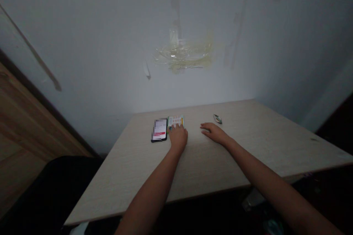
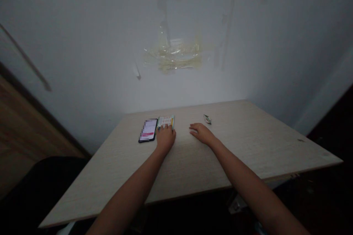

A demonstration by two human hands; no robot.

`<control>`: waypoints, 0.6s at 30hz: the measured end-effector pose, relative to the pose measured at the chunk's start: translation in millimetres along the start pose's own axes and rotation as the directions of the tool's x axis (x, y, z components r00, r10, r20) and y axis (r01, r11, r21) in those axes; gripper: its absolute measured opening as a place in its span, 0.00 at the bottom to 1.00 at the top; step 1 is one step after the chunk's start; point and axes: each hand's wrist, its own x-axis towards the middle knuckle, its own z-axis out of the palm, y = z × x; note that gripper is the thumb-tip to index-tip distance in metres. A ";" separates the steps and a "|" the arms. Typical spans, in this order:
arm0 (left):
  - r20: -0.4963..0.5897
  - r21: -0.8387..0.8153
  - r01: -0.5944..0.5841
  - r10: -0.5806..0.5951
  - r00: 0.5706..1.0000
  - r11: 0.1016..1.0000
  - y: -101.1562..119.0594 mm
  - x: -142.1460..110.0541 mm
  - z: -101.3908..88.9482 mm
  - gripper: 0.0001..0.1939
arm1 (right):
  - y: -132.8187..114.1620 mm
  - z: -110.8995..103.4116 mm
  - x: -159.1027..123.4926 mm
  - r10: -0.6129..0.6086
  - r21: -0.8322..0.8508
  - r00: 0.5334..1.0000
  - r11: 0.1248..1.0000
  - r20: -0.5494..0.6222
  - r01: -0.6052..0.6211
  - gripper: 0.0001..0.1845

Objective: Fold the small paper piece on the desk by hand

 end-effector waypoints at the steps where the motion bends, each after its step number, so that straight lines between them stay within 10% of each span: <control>1: -0.001 -0.001 -0.005 0.005 1.000 1.000 0.1 -0.2 -0.5 0.21 | 0.7 0.2 0.0 -0.003 0.006 1.000 1.000 -0.003 0.003 0.17; 18: 0.027 -0.011 0.003 -0.003 1.000 1.000 1.2 -3.1 -17.1 0.19 | 6.8 2.2 0.0 -0.011 0.029 1.000 1.000 -0.012 0.011 0.17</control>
